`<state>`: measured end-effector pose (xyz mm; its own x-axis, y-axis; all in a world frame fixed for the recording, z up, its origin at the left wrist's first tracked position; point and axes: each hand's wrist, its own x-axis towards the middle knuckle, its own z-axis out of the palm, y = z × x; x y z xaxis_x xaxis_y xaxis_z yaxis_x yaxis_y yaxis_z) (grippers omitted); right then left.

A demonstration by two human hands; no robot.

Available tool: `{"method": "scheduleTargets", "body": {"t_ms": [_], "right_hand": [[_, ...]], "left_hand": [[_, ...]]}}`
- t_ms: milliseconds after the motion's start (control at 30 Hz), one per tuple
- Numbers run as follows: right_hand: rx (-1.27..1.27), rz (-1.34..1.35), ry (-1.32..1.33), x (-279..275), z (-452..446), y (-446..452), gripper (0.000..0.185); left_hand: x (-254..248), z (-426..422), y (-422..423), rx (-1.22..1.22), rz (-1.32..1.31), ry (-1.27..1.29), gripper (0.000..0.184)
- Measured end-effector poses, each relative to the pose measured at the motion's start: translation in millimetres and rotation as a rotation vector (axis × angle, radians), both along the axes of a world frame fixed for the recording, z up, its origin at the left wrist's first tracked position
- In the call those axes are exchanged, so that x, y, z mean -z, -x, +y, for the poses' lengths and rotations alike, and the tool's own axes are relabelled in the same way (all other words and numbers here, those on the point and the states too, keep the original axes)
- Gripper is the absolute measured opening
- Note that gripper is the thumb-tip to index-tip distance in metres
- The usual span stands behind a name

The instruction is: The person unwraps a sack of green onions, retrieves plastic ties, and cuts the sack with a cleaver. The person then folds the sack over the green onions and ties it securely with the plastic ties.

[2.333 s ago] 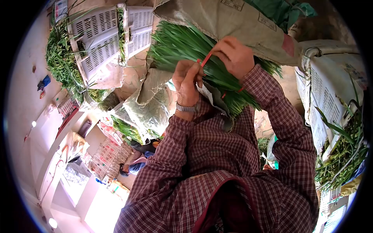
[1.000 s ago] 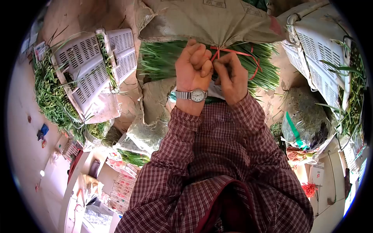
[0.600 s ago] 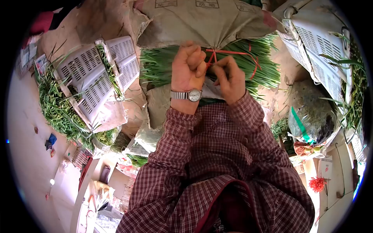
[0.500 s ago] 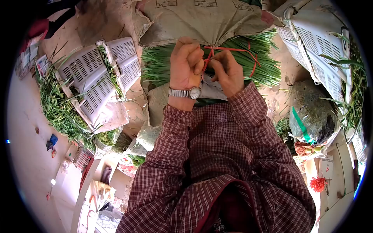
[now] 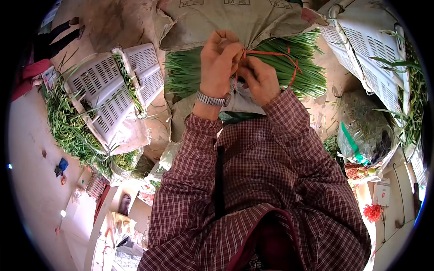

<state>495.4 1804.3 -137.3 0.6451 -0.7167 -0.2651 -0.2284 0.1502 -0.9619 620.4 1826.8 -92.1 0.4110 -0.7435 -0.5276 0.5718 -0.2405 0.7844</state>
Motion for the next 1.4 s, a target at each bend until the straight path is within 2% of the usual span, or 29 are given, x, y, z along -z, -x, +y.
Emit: {"method": "scheduleTargets", "body": {"t_ms": [67, 133, 167, 267, 467, 633, 700, 767, 933, 1133, 1200, 1400], "right_hand": [[-0.011, 0.031, -0.248, -2, -4, 3, 0.013], [-0.013, 0.010, -0.291, -2, -4, 5, 0.014], [0.016, -0.006, -0.333, -3, -3, 5, 0.014], [0.036, -0.025, -0.356, -3, -4, 4, 0.015], [-0.033, 0.003, -0.201, 2, -7, 6, 0.016], [0.006, 0.037, -0.264, -7, -5, 5, 0.017], [0.127, -0.055, -0.432, -6, -4, 6, 0.018], [0.166, -0.081, -0.439, -2, -2, 7, 0.018], [0.212, -0.131, -0.463, -5, 2, 10, 0.016], [0.142, -0.053, -0.332, -9, 18, 27, 0.008], [0.009, -0.003, -0.189, -9, 23, 32, 0.007], [0.021, 0.006, -0.067, -15, 25, 31, 0.005]], "left_hand": [[-4, 5, 1, -0.038, 0.001, 0.042, 0.012], [-20, 14, 6, -0.330, -0.222, -0.023, 0.023], [-21, 24, 11, -0.330, -0.225, -0.021, 0.023], [6, 66, 36, -0.128, -0.373, -0.143, 0.027], [54, 76, 71, -0.159, -0.587, -0.158, 0.015], [54, 69, 63, -0.257, -0.371, -0.129, 0.011], [53, 67, 62, -0.277, -0.274, -0.119, 0.011], [53, 65, 63, -0.386, -0.147, -0.074, 0.008], [48, 66, 63, -0.383, -0.087, -0.069, 0.008], [53, 62, 67, -0.413, -0.014, -0.027, 0.007], [53, 59, 66, -0.419, -0.005, -0.038, 0.006], [56, 58, 64, -0.262, -0.134, -0.005, 0.008]]}}
